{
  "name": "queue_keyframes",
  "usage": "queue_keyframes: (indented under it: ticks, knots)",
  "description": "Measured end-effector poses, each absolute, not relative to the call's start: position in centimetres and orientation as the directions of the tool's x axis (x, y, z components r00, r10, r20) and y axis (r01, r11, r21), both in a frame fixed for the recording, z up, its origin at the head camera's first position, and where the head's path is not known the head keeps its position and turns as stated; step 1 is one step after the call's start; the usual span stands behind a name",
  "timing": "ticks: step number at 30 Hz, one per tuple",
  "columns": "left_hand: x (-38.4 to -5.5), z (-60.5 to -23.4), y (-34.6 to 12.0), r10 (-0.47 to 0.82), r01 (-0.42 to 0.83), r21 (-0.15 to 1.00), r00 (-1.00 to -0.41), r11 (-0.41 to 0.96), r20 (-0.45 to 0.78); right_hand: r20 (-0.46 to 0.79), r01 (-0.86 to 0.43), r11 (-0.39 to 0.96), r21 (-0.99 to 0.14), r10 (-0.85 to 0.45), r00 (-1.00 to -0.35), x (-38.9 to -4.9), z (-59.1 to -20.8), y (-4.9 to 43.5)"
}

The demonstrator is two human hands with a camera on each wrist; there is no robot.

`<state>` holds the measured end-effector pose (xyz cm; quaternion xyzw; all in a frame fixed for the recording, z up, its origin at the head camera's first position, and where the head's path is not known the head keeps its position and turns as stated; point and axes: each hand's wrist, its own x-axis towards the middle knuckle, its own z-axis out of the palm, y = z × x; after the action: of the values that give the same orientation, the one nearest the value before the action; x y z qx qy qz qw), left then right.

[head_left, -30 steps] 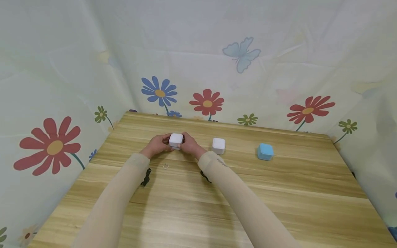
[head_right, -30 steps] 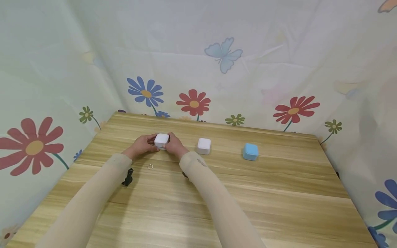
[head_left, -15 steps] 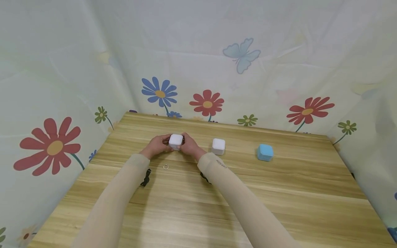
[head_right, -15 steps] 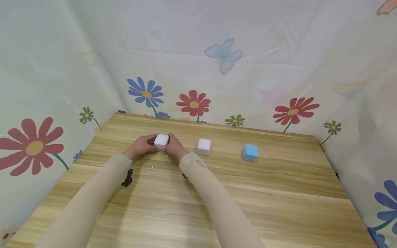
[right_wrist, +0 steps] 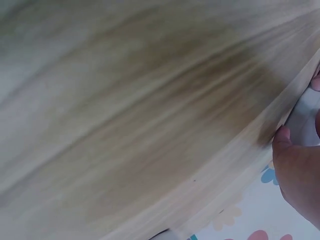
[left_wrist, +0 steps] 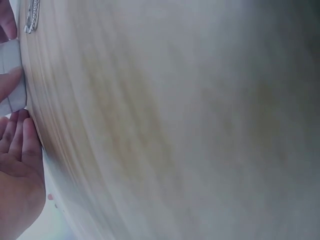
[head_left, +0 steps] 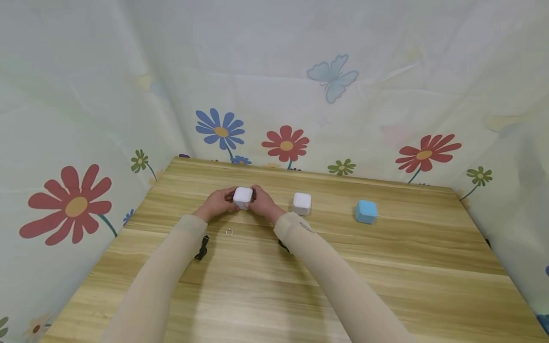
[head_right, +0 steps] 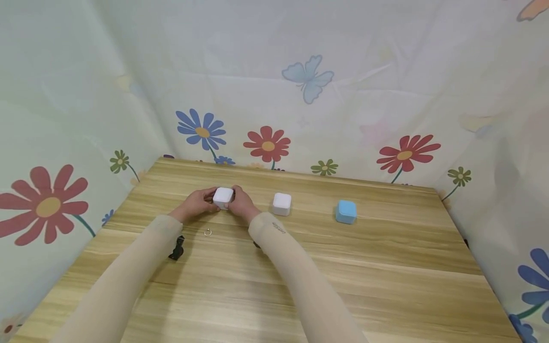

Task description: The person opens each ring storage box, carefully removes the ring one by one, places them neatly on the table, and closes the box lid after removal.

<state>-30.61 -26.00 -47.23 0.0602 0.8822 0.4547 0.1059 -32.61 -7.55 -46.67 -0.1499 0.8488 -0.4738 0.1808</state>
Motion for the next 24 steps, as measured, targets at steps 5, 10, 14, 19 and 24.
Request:
queue_keyframes:
  ticks: [5, 10, 14, 19, 24]
  knots:
    - [-30.7, -47.3, -26.1, 0.213, 0.006, 0.822, -0.967, 0.569, -0.14, -0.131, -0.119, 0.503, -0.856, -0.433, -0.892, -33.8, -48.1, -7.4]
    - [-30.8, -47.4, -26.2, 0.227, 0.011, 0.824, -0.963, 0.566, -0.143, -0.147, -0.075, 0.462, -0.884, -0.426, -0.893, -32.5, -46.7, -7.2]
    - [-30.8, -47.4, -26.2, 0.23, 0.019, 0.816, -0.963, 0.577, -0.141, -0.145, -0.07, 0.452, -0.889, -0.424, -0.894, -31.9, -46.0, -7.1]
    - [-30.7, -47.4, -26.3, 0.231, 0.015, 0.807, -0.961, 0.591, -0.151, -0.172, -0.049, 0.456, -0.889, -0.43, -0.887, -31.8, -45.8, -6.8]
    - [-30.7, -47.3, -26.3, 0.237, 0.016, 0.821, -0.96, 0.57, -0.146, -0.192, -0.031, 0.468, -0.883, -0.421, -0.886, -32.0, -45.3, -6.7]
